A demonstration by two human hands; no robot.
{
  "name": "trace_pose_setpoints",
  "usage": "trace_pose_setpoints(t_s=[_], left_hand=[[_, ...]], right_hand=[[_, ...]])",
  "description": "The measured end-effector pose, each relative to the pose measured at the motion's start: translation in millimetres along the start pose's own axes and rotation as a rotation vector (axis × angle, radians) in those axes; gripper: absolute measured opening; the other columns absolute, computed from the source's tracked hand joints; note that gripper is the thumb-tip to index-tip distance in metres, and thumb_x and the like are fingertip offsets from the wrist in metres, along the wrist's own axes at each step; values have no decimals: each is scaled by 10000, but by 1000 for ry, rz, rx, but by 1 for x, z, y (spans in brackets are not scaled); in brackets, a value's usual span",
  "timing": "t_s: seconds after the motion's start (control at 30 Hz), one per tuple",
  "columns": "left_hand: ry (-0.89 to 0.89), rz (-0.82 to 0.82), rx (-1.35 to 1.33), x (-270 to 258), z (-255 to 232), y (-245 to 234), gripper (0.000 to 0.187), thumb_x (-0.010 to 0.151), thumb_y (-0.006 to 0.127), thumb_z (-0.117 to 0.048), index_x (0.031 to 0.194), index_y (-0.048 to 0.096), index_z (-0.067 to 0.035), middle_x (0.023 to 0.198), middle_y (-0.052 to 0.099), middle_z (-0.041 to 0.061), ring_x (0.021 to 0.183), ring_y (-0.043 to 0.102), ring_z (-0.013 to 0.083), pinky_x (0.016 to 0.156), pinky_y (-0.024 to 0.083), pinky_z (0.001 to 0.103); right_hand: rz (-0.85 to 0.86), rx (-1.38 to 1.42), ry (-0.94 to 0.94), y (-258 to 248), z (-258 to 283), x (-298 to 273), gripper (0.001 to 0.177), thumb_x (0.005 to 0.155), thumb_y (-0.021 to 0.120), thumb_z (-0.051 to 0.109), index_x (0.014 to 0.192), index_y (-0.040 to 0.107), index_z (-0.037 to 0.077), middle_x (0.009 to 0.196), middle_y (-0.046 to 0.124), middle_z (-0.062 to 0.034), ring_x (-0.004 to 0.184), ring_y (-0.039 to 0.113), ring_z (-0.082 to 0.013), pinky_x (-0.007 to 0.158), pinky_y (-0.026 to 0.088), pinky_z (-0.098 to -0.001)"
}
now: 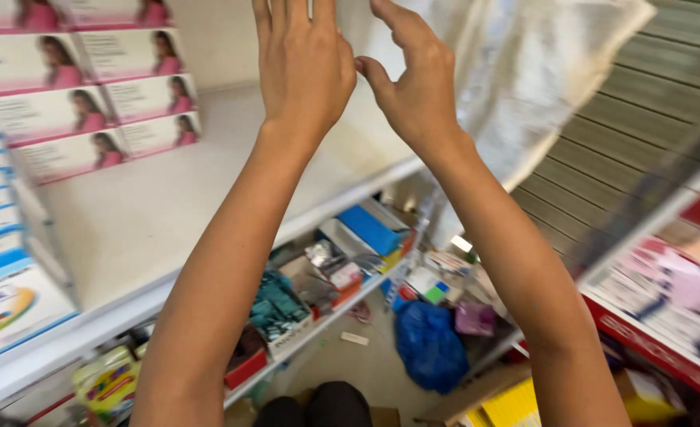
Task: The person organizes and stocks boxes of medication on pharmacy shelves.
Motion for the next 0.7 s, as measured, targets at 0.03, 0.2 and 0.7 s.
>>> trace_pose_setpoints(t_s=[0.03, 0.2, 0.7], left_hand=[[7, -2, -38, 1, -17, 5, 545, 895, 718, -37, 1405, 534, 12, 1350, 521, 231, 1318, 479, 424, 1221, 276, 580], [61, -24, -279, 3, -105, 30, 554, 972, 719, -154, 1437, 486, 33, 1391, 488, 271, 1362, 432, 456, 1246, 234, 588], [122, 204, -946, -91, -349, 73, 885, 957, 703, -160, 1666, 182, -59, 1727, 118, 203, 1620, 135, 381, 1330, 167, 551]], right_hand=[[1, -37, 10, -21, -2, -7, 547, 921, 876, 49, 1395, 605, 17, 1372, 679, -154, 1245, 689, -330, 1004, 601, -403], [2, -231, 109, -125, 0, -49, 595, 921, 904, 80, 1430, 600, 31, 1404, 673, -147, 1279, 691, -301, 1061, 601, -386], [-74, -757, 637, -359, 78, -206, 611, 887, 886, 129, 1424, 610, 31, 1390, 670, -160, 1292, 663, -276, 1094, 552, -395]])
Point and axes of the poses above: each hand's wrist, its own x-axis towards the middle knuckle, its own y-axis out of the palm, z = x × y, the point moved 3 cm from there along x, towards the middle knuckle
